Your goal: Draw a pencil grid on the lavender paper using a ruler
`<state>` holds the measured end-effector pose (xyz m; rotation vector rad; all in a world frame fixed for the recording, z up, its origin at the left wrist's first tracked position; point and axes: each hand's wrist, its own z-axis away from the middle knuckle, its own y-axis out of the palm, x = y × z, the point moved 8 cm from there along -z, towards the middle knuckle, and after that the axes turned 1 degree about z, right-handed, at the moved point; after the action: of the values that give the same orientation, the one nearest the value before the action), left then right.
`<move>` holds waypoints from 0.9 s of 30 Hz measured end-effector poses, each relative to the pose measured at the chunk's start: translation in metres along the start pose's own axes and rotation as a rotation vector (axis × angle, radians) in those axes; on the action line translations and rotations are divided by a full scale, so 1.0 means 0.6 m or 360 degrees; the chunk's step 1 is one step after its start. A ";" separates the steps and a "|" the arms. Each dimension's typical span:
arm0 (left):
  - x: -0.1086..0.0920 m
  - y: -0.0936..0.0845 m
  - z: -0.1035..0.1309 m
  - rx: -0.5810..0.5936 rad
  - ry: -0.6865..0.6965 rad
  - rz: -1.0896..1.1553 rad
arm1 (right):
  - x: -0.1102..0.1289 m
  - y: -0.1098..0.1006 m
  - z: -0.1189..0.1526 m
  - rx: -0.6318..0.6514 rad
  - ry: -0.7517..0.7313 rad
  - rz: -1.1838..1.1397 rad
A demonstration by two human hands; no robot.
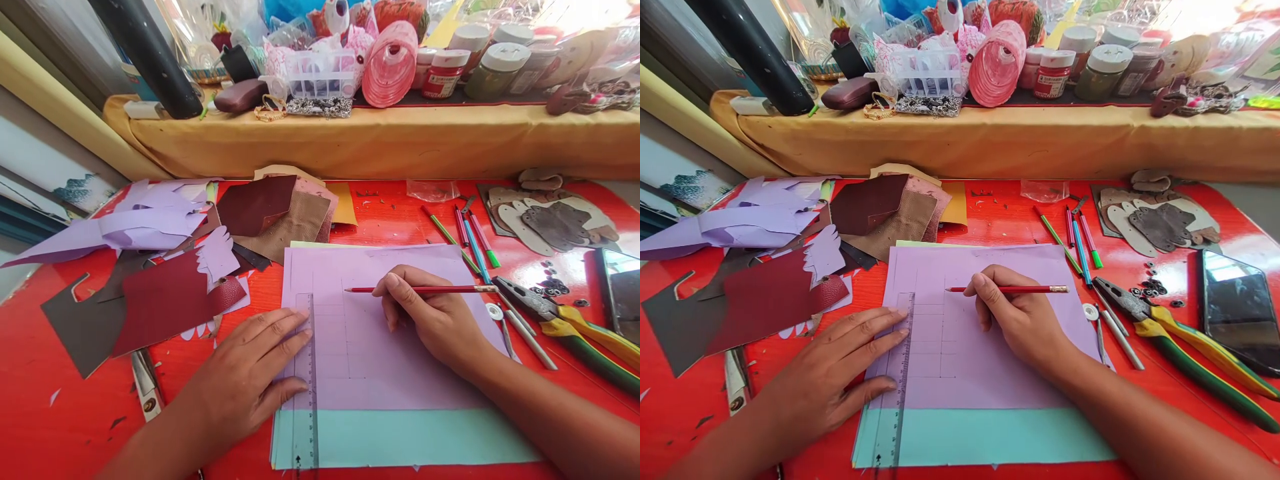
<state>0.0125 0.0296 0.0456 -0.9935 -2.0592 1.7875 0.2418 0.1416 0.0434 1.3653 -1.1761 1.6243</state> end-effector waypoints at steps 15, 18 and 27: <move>0.006 -0.009 -0.002 -0.0020 0.0000 0.0011 | 0.001 -0.002 -0.001 -0.0007 0.0000 0.0051; 0.005 -0.008 -0.002 -0.0017 -0.0002 0.0005 | 0.002 -0.001 -0.001 -0.0003 -0.0010 0.0055; 0.010 -0.003 0.002 -0.0002 -0.0027 0.0016 | 0.001 0.000 -0.001 0.0013 -0.0001 0.0037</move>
<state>0.0069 0.0322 0.0455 -0.9944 -2.0689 1.8062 0.2417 0.1419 0.0438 1.3621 -1.1909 1.6468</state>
